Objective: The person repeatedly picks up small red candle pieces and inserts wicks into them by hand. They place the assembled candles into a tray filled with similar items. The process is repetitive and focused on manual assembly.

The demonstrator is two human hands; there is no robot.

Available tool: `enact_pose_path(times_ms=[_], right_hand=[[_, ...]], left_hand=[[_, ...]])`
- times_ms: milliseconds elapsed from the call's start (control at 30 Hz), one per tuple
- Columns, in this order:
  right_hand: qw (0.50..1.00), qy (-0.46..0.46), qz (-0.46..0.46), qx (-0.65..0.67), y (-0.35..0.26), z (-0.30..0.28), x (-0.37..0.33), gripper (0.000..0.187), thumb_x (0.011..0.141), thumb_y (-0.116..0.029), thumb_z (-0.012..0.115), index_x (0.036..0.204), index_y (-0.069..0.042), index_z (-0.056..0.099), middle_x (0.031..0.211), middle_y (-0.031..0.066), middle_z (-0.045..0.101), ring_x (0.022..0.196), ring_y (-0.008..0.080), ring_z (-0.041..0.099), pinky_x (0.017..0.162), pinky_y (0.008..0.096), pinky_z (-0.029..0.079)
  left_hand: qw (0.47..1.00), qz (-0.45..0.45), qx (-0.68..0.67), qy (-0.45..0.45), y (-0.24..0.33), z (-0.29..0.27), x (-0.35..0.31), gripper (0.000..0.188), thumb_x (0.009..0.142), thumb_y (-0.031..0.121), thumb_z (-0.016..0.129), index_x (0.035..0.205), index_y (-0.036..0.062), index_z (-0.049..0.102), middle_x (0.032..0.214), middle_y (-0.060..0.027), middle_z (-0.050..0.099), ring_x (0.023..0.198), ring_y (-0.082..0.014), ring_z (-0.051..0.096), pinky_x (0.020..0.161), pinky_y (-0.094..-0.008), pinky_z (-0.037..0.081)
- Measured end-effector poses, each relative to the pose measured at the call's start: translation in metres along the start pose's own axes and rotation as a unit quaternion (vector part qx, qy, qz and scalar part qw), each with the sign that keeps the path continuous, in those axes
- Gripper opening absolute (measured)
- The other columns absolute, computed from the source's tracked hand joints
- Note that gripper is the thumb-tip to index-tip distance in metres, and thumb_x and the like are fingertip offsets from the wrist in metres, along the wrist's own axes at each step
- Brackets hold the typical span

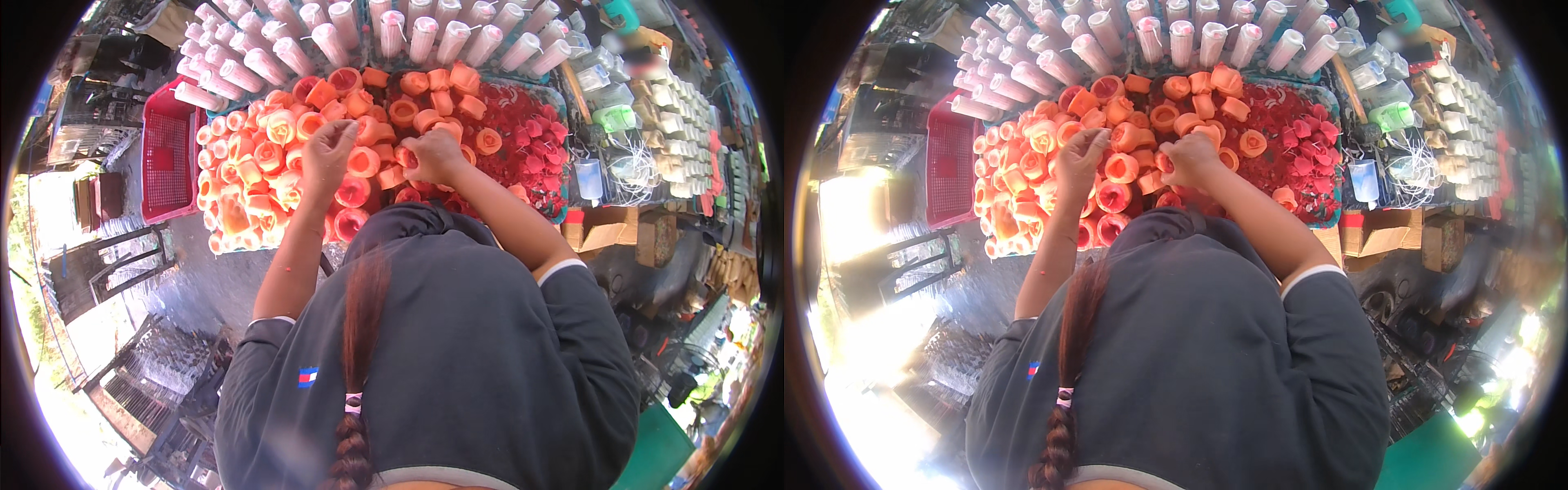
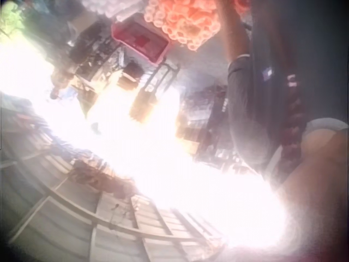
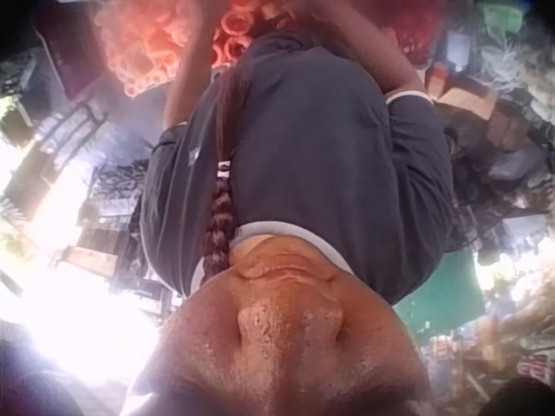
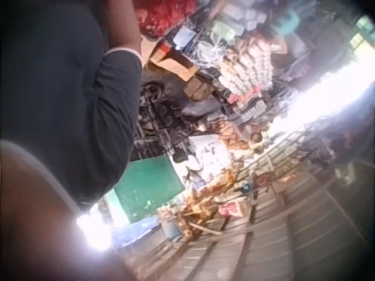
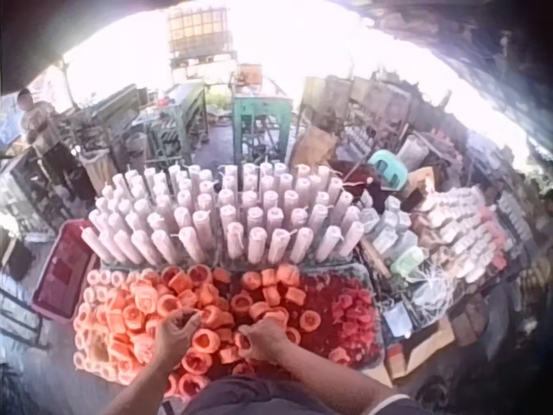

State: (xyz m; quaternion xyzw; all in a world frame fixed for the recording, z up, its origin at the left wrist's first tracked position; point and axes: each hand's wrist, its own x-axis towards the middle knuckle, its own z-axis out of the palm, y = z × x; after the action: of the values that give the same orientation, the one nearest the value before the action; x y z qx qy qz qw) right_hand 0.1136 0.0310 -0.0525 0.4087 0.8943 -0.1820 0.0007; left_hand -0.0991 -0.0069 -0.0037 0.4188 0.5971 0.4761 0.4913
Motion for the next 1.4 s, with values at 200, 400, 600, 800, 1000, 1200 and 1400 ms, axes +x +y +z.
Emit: enact_pose_path(times_ms=[200,400,600,800,1000,1200,1400], right_hand=[[0.945,0.192,0.102,0.246,-0.026,-0.053,-0.024,0.057,0.071,-0.050,0.070,0.112,-0.010,0.062,0.080,0.0110,0.065,0.075,0.0219,0.063,0.074,0.0328,0.047],[0.848,0.157,0.047,0.503,-0.021,-0.037,-0.029,0.053,0.087,-0.029,0.060,0.134,-0.012,0.043,0.130,0.0074,0.046,0.104,0.0138,0.054,0.081,0.0317,0.047],[0.547,0.132,-0.006,0.827,-0.023,-0.038,-0.023,0.054,0.095,-0.025,0.048,0.143,-0.013,0.026,0.137,0.0028,0.038,0.114,0.0109,0.047,0.089,0.0312,0.045],[0.596,0.184,0.008,0.781,-0.030,-0.043,-0.013,0.045,0.097,-0.031,0.042,0.137,-0.010,0.035,0.117,-0.0001,0.054,0.102,0.0091,0.055,0.085,0.0301,0.047],[0.490,0.205,0.024,0.847,-0.042,-0.050,-0.009,0.039,0.097,-0.033,0.039,0.125,-0.008,0.048,0.110,0.0032,0.057,0.098,0.0119,0.058,0.080,0.0329,0.052],[0.420,0.191,0.056,0.885,-0.044,-0.059,-0.017,0.038,0.096,-0.036,0.043,0.115,-0.006,0.055,0.105,0.0066,0.060,0.096,0.0150,0.059,0.075,0.0324,0.054],[0.445,0.227,0.124,0.858,-0.034,-0.045,-0.016,0.046,0.092,-0.043,0.047,0.117,-0.005,0.054,0.101,0.0036,0.061,0.085,0.0116,0.061,0.064,0.0283,0.055]], left_hand=[[0.994,-0.022,0.033,-0.101,-0.011,0.040,-0.011,0.049,0.084,0.029,0.066,0.117,-0.0041,0.051,0.104,-0.0119,0.061,0.093,-0.0147,0.059,0.077,-0.0286,0.049],[0.979,0.017,-0.182,-0.086,0.004,0.071,-0.010,0.045,0.085,0.016,0.065,0.121,-0.0041,0.046,0.104,-0.0093,0.060,0.096,-0.0134,0.057,0.081,-0.0266,0.048],[0.978,0.093,-0.168,-0.080,0.024,0.078,-0.003,0.050,0.083,0.004,0.065,0.127,-0.0010,0.042,0.104,-0.0097,0.060,0.093,-0.0135,0.060,0.080,-0.0246,0.048],[0.987,0.080,-0.132,-0.041,0.027,0.084,0.001,0.042,0.083,0.013,0.067,0.117,-0.0015,0.049,0.096,-0.0065,0.062,0.084,-0.0099,0.060,0.071,-0.0218,0.049],[0.994,0.094,-0.039,0.045,0.030,0.088,-0.001,0.033,0.073,0.014,0.078,0.096,-0.0015,0.060,0.082,-0.0020,0.063,0.071,-0.0046,0.056,0.063,-0.0185,0.046],[0.985,0.171,-0.013,0.011,0.030,0.080,-0.001,0.025,0.079,0.012,0.072,0.097,-0.0015,0.062,0.082,-0.0030,0.064,0.071,-0.0055,0.059,0.063,-0.0188,0.048],[0.973,0.219,0.075,0.000,0.032,0.086,-0.006,0.029,0.086,0.020,0.064,0.105,-0.0016,0.062,0.082,-0.0026,0.064,0.075,-0.0065,0.060,0.067,-0.0207,0.049]])
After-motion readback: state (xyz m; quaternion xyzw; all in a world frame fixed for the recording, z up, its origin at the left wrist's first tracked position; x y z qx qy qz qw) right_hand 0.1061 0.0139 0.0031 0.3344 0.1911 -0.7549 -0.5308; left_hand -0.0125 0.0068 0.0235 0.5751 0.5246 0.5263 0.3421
